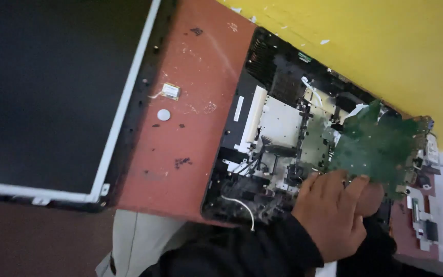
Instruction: Positioning a motherboard into a computer chassis and connecting internal ribbon cables.
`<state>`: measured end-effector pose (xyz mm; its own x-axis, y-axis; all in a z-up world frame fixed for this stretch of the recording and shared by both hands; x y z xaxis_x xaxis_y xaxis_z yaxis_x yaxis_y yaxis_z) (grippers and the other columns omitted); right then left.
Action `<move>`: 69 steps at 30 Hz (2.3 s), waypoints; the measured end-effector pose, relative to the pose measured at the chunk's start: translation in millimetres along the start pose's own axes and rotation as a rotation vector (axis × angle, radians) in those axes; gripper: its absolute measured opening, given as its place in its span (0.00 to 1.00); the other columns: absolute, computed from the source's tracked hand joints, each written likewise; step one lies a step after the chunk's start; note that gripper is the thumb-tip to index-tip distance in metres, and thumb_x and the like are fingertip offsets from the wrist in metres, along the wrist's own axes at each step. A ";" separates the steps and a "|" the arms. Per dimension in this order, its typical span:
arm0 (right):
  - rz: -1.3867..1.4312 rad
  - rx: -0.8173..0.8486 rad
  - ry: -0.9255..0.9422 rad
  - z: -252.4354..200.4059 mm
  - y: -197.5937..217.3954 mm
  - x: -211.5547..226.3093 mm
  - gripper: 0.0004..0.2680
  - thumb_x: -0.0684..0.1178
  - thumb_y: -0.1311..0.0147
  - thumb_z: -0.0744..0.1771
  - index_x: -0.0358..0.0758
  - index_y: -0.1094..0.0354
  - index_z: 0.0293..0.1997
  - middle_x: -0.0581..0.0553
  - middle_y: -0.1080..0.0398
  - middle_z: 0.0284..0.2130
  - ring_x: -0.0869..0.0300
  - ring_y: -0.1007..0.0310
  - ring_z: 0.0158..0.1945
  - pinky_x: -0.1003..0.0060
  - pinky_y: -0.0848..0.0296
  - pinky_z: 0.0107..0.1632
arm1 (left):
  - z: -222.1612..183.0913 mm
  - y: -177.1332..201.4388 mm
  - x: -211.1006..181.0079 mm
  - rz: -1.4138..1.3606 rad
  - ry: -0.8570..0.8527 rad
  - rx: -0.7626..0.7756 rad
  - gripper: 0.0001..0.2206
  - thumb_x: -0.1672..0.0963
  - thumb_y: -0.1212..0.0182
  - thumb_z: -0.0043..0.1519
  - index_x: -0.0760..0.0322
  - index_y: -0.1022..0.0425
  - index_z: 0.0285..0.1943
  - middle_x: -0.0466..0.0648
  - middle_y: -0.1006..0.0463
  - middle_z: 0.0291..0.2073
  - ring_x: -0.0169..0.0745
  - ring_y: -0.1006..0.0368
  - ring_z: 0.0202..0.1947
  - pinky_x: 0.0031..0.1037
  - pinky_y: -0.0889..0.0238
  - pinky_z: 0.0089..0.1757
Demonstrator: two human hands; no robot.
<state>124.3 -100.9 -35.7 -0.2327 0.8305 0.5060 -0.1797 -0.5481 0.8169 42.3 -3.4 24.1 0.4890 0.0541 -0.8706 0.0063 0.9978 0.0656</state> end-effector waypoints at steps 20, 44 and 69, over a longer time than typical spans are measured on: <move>-0.274 -0.146 0.062 -24.8 60.3 -11.0 0.25 0.50 0.36 0.61 0.45 0.35 0.68 0.43 0.33 0.57 0.47 0.25 0.53 0.53 0.23 0.48 | 88.2 68.2 -13.4 -0.073 0.649 -0.013 0.28 0.47 0.45 0.60 0.59 0.33 0.69 0.58 0.21 0.53 0.54 0.23 0.53 0.38 0.33 0.53; 0.311 -0.168 -0.288 -22.2 68.5 -48.6 0.17 0.37 0.53 0.68 0.41 0.34 0.67 0.38 0.24 0.50 0.43 0.23 0.52 0.52 0.21 0.51 | 70.3 110.6 78.0 0.822 0.342 -0.038 0.11 0.52 0.37 0.64 0.59 0.13 0.44 0.51 0.16 0.30 0.55 0.19 0.35 0.42 0.28 0.44; 0.467 -0.243 -0.272 -23.5 72.2 -44.8 0.17 0.36 0.50 0.66 0.39 0.31 0.63 0.34 0.23 0.49 0.45 0.21 0.46 0.55 0.21 0.46 | 56.2 98.8 85.8 1.068 -0.160 -0.182 0.04 0.55 0.36 0.55 0.58 0.20 0.33 0.39 0.30 0.28 0.41 0.27 0.21 0.25 0.32 0.25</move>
<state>99.3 -180.0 -5.9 -0.0925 0.4742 0.8756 -0.3388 -0.8419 0.4201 133.9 97.7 -16.8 0.2733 0.9022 -0.3336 -0.6107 0.4307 0.6645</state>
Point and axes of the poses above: each hand's wrist, its own z-axis towards the middle knuckle, its own y-axis out of the back of the hand, x = y × z, the point moved 5 cm from there along z, towards the middle knuckle
